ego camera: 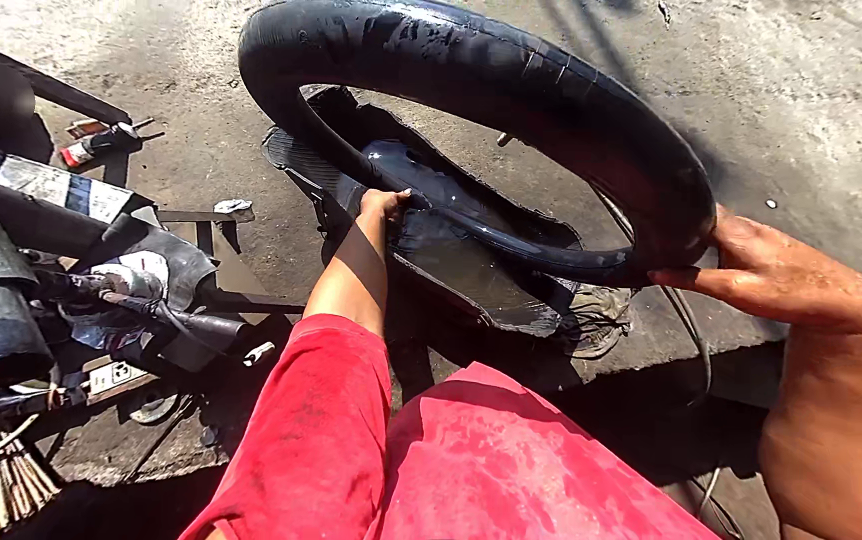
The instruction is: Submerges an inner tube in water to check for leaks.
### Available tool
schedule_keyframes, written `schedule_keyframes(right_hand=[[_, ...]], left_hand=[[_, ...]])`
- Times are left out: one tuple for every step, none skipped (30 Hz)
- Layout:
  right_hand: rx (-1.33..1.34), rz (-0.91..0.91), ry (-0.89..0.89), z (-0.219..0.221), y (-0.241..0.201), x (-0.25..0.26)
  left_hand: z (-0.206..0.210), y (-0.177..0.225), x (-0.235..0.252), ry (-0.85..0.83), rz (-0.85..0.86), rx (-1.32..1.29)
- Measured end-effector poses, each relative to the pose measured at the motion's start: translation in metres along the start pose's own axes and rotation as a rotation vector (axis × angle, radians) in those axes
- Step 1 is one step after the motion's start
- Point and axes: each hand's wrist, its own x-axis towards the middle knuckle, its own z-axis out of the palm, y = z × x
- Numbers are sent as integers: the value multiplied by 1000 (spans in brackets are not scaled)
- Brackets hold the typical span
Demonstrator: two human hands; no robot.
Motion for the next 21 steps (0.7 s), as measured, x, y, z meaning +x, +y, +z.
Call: schedule_keyframes(right_hand=[[-4, 1, -5, -2, -4, 3], [-6, 5, -6, -3, -8, 6], [-5, 8, -8, -4, -10, 9], [4, 12, -10, -4, -11, 12], [20, 14, -10, -5, -11, 15], [39, 20, -8, -6, -11, 17], [59, 33, -5, -7, -11, 19], [72, 47, -1, -7, -12, 20], [79, 57, 5, -8, -12, 21], [83, 60, 7, -8, -11, 22], [85, 60, 13, -7, -10, 23], [86, 57, 22, -7, -9, 24], [89, 54, 31, -6, -7, 25], [89, 50, 39, -6, -7, 26], [88, 46, 53, -5, -7, 26], [84, 40, 77, -3, -8, 27], [84, 34, 107, -1, -9, 27], [96, 19, 144, 2, -10, 27], [131, 2, 185, 6, -10, 28], [188, -16, 237, 13, -8, 30], [268, -34, 304, 21, -6, 34]], left_hand=[[1, -1, 2, -8, -12, -8], [2, -1, 1, -12, -21, -4], [2, 0, -3, -15, -27, 14], [3, 1, -5, -18, -28, 50], [3, 2, -7, -25, -26, 104], [4, 4, -9, -41, -26, 162], [6, 4, -8, -64, -26, 202], [8, 3, -3, -84, -18, 251], [9, 3, -2, -103, -2, 323], [10, 5, -5, -123, 15, 411], [11, 5, -4, -133, 24, 494], [13, 4, -2, -126, 30, 567], [15, 3, 0, -117, 35, 615], [17, 1, 3, -106, 38, 642], [18, -1, 5, -100, 34, 649], [19, -1, 5, -89, 26, 644], [20, -1, 3, -76, 19, 633], [20, -1, 1, -75, 9, 622], [19, 1, -2, -79, 3, 607], [19, 1, -2, -80, 5, 606], [19, 1, -1, -78, 14, 619]])
